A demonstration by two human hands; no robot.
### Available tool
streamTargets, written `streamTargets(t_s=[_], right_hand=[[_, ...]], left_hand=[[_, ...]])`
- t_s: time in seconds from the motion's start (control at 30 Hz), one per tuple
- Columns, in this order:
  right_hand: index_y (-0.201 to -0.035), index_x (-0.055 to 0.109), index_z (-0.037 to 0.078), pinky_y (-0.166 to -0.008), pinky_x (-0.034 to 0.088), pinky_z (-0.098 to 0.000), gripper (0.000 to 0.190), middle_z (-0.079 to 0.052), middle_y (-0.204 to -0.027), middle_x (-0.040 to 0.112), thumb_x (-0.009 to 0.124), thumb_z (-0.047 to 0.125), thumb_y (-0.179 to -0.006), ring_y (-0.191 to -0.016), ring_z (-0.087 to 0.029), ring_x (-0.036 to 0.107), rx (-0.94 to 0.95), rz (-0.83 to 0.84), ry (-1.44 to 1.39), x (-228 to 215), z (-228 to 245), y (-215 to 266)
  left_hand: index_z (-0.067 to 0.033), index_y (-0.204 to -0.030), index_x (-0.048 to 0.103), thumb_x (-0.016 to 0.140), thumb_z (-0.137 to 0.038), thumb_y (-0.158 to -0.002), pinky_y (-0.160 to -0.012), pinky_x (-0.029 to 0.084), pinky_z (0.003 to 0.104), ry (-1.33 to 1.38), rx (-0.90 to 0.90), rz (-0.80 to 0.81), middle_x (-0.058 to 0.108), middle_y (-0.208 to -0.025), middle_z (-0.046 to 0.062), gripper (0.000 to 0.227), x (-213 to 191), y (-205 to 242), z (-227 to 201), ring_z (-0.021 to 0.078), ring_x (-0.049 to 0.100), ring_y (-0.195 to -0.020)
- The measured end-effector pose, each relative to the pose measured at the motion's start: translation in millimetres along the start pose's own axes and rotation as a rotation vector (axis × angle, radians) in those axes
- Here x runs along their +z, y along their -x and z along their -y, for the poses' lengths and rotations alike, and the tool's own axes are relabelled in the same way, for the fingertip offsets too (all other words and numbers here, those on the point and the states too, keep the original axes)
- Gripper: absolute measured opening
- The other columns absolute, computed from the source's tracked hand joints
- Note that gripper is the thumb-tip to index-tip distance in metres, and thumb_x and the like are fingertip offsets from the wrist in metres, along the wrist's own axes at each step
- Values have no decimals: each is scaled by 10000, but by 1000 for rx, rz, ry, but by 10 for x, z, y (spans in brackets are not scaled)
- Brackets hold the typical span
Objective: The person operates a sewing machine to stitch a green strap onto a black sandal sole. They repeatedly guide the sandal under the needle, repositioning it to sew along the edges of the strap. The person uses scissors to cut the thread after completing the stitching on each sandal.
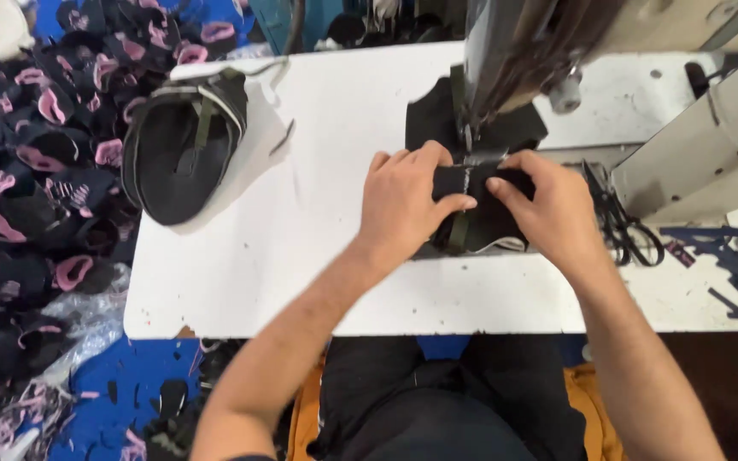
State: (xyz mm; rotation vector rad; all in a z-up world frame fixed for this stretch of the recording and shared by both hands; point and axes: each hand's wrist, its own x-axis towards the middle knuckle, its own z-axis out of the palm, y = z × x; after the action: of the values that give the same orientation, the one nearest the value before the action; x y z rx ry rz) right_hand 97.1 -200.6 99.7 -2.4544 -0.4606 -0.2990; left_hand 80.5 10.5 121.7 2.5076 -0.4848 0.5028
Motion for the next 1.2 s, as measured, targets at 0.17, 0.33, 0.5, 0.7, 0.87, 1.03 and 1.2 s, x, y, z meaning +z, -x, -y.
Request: streamTargets(t_s=[0.17, 0.33, 0.5, 0.7, 0.87, 1.03, 1.2], right_hand=[[-1071, 725, 27, -653, 496, -378, 332, -162, -799, 696, 773, 316, -915, -691, -295, 655, 117, -40, -120, 113, -216, -124], [-1024, 725, 1, -628, 482, -323, 334, -116, -737, 691, 767, 304, -891, -640, -177, 610, 262, 2, -239, 49, -182, -280], [-1005, 741, 4, -635, 493, -283, 312, -71, -753, 708, 738, 304, -918, -667, -104, 619, 289, 18, -356, 50, -226, -440], [-975, 705, -21, -641, 450, -306, 314, -73, -768, 639, 731, 291, -980, -700, -110, 555, 353, 11, -485, 303, -658, -504], [-1061, 691, -3, -720, 478, -354, 217, -110, -930, 652, 656, 210, -1035, -807, -210, 598, 243, -149, -324, 425, -1104, -232], [-1113, 705, 20, -814, 513, -463, 274, -168, -1054, 670, 676, 145, -871, -944, -355, 659, -14, -221, 303, 794, -1669, 76], [-1139, 700, 79, -848, 522, -450, 244, -141, -1075, 700, 596, 38, -923, -1030, -353, 666, 38, -154, 228, 780, -1873, 183]], left_hand=[[-94, -976, 632, 816, -243, -815, -856, 399, 396, 173, -30, -159, 687, -841, 18, 286, 132, 1, 20, 232, 633, -815], [-111, -919, 630, 756, -128, -888, -849, 371, 392, 248, -51, -185, 691, -841, -22, 131, 220, -114, 89, 207, 615, -776], [-114, -868, 639, 762, -124, -883, -865, 378, 385, 231, -95, -187, 674, -765, -43, 125, 274, -241, 188, 192, 584, -713], [-125, -877, 652, 748, -93, -849, -901, 355, 390, 196, -18, -246, 692, -811, -61, 104, 335, -353, 272, 173, 597, -753], [-130, -883, 686, 777, -124, -838, -905, 341, 398, 69, -22, -265, 672, -769, -37, 101, 284, -395, 225, 209, 579, -787], [-137, -931, 718, 795, -178, -825, -927, 352, 431, -21, -105, -324, 665, -869, 37, 138, 293, -493, 231, 266, 575, -950], [-23, -1289, 614, 855, -248, -780, -954, 411, 495, 91, -95, -412, 609, -1226, 205, 606, 457, -906, 665, 416, 520, -1177]])
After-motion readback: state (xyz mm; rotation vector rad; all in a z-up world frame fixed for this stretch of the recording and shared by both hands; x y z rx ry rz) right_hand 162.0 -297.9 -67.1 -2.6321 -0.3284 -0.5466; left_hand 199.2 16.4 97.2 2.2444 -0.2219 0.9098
